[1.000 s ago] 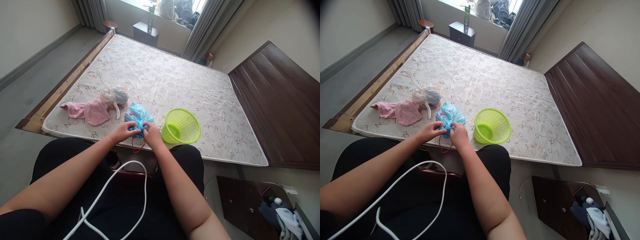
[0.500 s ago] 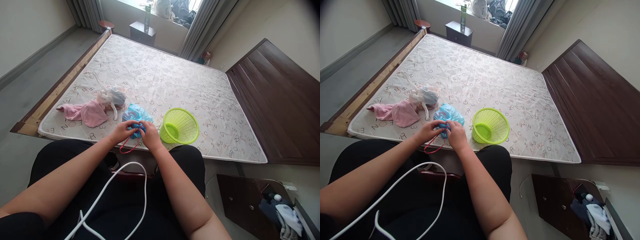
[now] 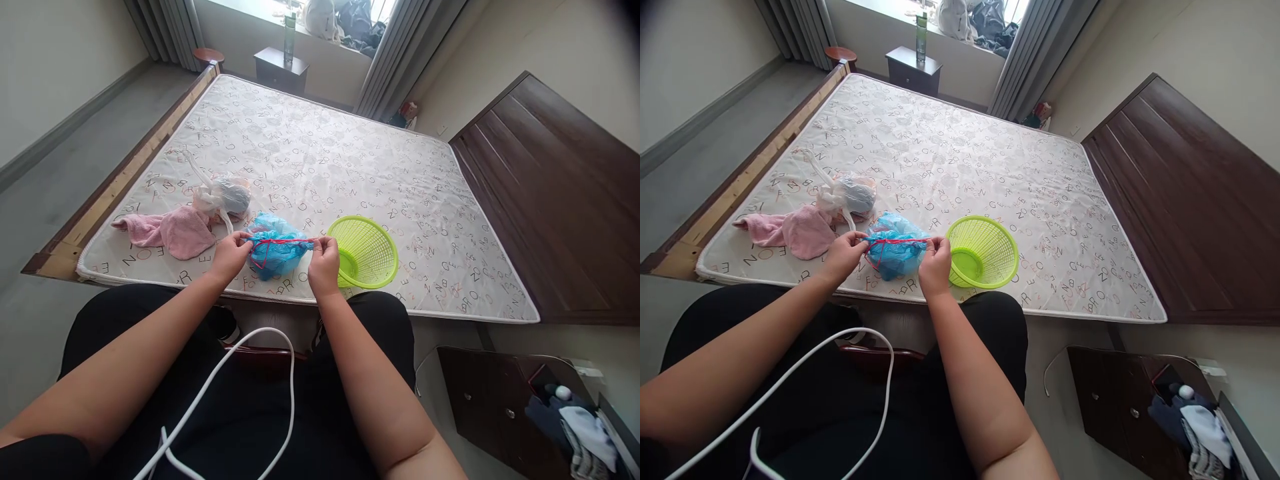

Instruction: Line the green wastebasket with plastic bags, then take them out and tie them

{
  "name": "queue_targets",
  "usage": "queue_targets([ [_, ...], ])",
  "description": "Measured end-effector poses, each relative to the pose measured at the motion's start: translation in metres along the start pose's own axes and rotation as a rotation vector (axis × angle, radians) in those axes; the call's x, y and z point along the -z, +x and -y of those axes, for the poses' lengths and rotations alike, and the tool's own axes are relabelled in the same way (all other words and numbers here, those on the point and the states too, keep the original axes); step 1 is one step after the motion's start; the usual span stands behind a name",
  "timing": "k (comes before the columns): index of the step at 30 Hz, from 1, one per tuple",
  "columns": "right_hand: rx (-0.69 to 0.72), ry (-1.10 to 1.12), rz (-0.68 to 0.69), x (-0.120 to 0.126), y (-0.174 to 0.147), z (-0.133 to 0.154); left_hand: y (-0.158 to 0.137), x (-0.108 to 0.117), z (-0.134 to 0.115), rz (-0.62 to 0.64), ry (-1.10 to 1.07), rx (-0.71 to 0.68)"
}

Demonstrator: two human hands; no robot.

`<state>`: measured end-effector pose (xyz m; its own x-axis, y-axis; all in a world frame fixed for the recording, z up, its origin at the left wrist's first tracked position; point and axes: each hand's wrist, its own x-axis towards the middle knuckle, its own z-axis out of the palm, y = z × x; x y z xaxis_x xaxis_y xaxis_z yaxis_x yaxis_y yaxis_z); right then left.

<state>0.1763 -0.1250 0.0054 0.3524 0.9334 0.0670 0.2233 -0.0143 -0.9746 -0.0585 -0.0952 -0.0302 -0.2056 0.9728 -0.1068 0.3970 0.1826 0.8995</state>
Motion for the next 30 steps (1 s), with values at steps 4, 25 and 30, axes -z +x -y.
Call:
queue_targets([
  [4, -0.148, 0.304, 0.160, -0.006, 0.001, 0.000, -0.001, -0.004, 0.001, 0.142, -0.068, -0.091],
  [25, 0.046, -0.013, 0.574, 0.007, 0.000, 0.008, 0.006, -0.006, -0.006, -0.117, -0.280, 0.023],
  [30, 0.339, -0.449, 0.461, -0.008, -0.009, -0.001, -0.009, -0.008, -0.015, 0.114, -0.081, -0.165],
])
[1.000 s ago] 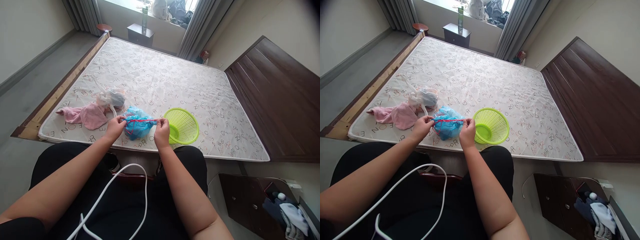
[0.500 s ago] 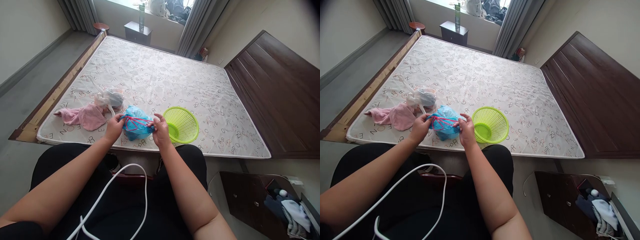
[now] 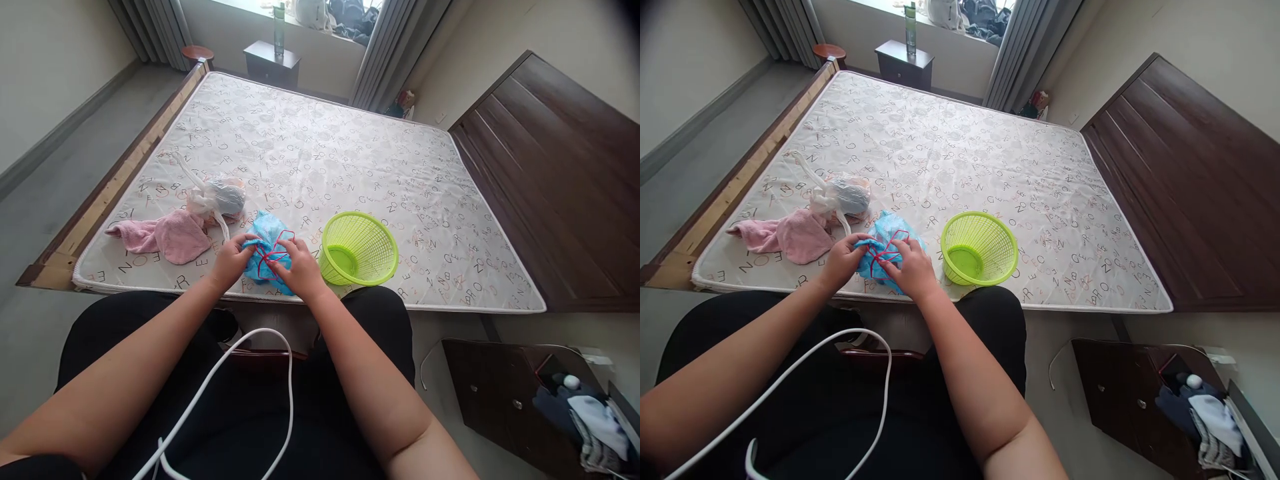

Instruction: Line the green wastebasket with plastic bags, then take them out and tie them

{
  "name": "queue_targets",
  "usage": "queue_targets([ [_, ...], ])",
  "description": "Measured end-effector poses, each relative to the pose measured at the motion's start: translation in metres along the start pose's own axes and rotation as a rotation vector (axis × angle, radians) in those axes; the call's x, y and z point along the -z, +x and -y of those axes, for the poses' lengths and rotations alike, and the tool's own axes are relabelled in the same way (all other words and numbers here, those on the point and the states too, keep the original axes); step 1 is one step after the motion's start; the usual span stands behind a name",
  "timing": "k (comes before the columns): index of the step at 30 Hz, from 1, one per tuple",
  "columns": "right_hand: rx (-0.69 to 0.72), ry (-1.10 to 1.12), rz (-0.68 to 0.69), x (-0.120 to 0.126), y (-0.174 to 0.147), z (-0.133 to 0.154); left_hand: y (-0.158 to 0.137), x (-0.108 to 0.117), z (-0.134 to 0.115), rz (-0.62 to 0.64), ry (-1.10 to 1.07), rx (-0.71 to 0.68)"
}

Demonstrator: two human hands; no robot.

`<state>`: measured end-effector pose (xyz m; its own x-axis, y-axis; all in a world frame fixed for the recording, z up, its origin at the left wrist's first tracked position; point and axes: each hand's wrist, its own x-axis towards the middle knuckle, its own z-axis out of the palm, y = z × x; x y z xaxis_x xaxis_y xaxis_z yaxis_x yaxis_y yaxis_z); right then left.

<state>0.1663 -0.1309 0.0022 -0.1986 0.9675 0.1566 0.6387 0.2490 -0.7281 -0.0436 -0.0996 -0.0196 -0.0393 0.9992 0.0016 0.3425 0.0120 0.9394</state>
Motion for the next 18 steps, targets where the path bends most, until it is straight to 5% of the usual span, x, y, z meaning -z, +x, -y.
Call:
queue_targets([
  [4, 0.101, -0.064, -0.121, -0.008, 0.000, 0.006, -0.005, -0.006, -0.001, 0.128, 0.144, -0.051],
  [9, 0.080, 0.281, -0.214, -0.010, 0.001, 0.007, -0.007, -0.010, -0.001, 0.314, 0.227, -0.079],
  [18, -0.331, 1.007, -0.223, -0.001, 0.009, 0.004, -0.009, -0.017, 0.017, 0.444, 0.491, -0.136],
])
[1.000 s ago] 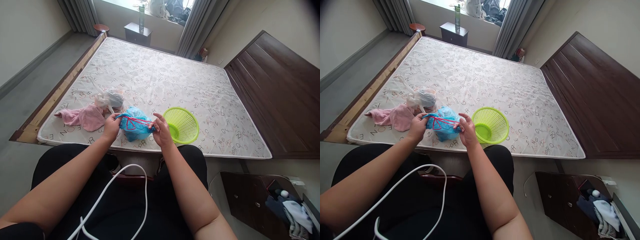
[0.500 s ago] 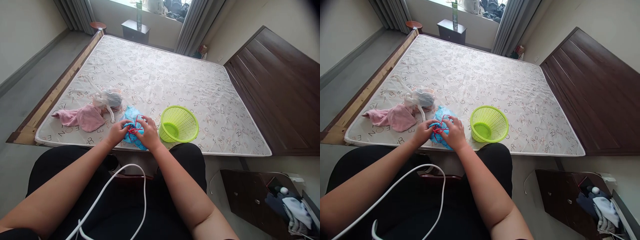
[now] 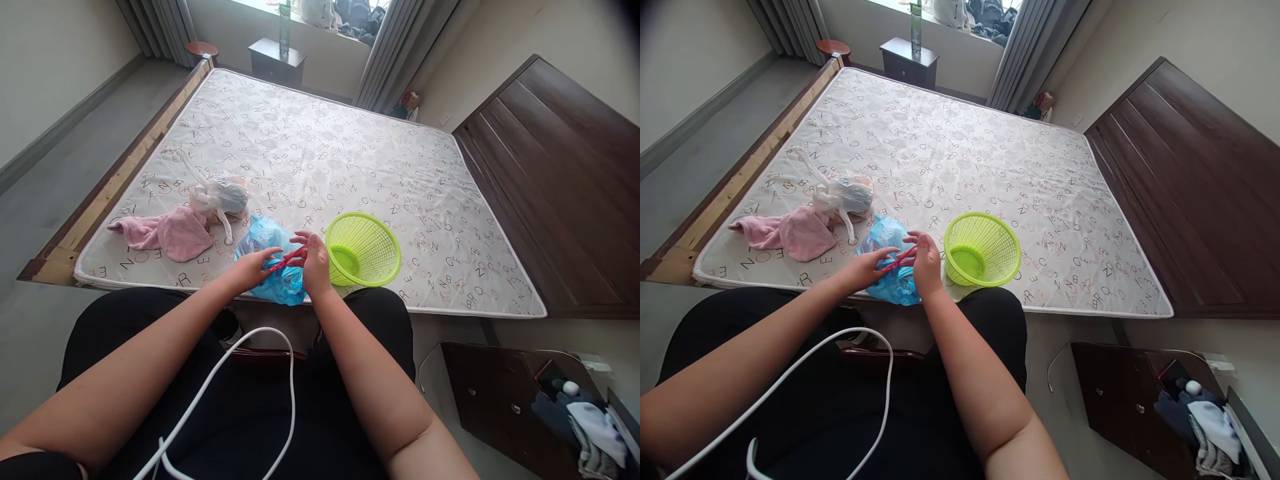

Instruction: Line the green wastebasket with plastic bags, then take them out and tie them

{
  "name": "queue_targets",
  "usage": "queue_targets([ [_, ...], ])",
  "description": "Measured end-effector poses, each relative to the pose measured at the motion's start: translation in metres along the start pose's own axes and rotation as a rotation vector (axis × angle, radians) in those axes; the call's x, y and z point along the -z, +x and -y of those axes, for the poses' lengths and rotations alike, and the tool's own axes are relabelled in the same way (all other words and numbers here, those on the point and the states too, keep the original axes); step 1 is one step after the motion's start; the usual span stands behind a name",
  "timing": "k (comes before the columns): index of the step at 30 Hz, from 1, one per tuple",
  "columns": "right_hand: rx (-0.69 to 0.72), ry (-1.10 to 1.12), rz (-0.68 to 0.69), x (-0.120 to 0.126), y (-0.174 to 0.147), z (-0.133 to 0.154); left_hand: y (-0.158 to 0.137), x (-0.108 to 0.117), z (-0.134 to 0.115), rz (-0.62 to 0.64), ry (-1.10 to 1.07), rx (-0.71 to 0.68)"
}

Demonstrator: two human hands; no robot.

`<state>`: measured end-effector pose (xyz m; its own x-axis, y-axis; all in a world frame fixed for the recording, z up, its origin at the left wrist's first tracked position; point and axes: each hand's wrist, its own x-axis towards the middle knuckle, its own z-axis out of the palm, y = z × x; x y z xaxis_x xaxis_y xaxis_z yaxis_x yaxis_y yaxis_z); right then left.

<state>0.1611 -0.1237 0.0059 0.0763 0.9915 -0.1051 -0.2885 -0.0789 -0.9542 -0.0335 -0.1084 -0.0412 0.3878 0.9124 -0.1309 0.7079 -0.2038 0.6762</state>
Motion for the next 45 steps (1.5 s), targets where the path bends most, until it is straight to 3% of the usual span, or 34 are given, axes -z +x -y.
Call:
queue_targets([
  [5, -0.086, 0.147, -0.043, 0.002, 0.007, -0.006, 0.003, -0.001, -0.002, -0.102, -0.080, -0.286],
  [8, -0.127, 0.181, -0.019, 0.001, 0.009, -0.009, 0.003, 0.000, -0.006, -0.183, -0.135, -0.318],
  [14, -0.120, 0.278, 0.069, -0.002, 0.005, -0.003, 0.001, 0.001, -0.009, -0.238, -0.175, -0.155],
  [21, -0.184, 0.317, -0.112, 0.000, 0.008, 0.004, 0.001, 0.007, -0.010, -0.307, -0.161, 0.033],
  [24, -0.188, 0.312, -0.101, 0.001, 0.010, 0.003, 0.001, 0.008, -0.009, -0.344, -0.189, 0.074],
  [28, -0.249, 0.283, 0.020, 0.002, 0.011, 0.004, 0.004, 0.009, -0.008, -0.419, -0.253, 0.057],
  [32, -0.227, 0.232, -0.009, 0.001, 0.010, 0.006, 0.009, 0.017, -0.005, -0.559, -0.358, 0.041],
  [36, -0.153, 0.160, -0.030, 0.001, 0.009, 0.008, 0.012, 0.028, 0.005, -0.685, -0.523, 0.194],
  [41, -0.021, 0.115, -0.199, 0.002, 0.009, 0.007, 0.014, 0.037, 0.006, -0.824, -0.786, 0.298],
  [45, 0.040, 0.096, -0.350, 0.006, 0.012, 0.007, 0.017, 0.036, 0.007, -0.796, -0.920, 0.318],
])
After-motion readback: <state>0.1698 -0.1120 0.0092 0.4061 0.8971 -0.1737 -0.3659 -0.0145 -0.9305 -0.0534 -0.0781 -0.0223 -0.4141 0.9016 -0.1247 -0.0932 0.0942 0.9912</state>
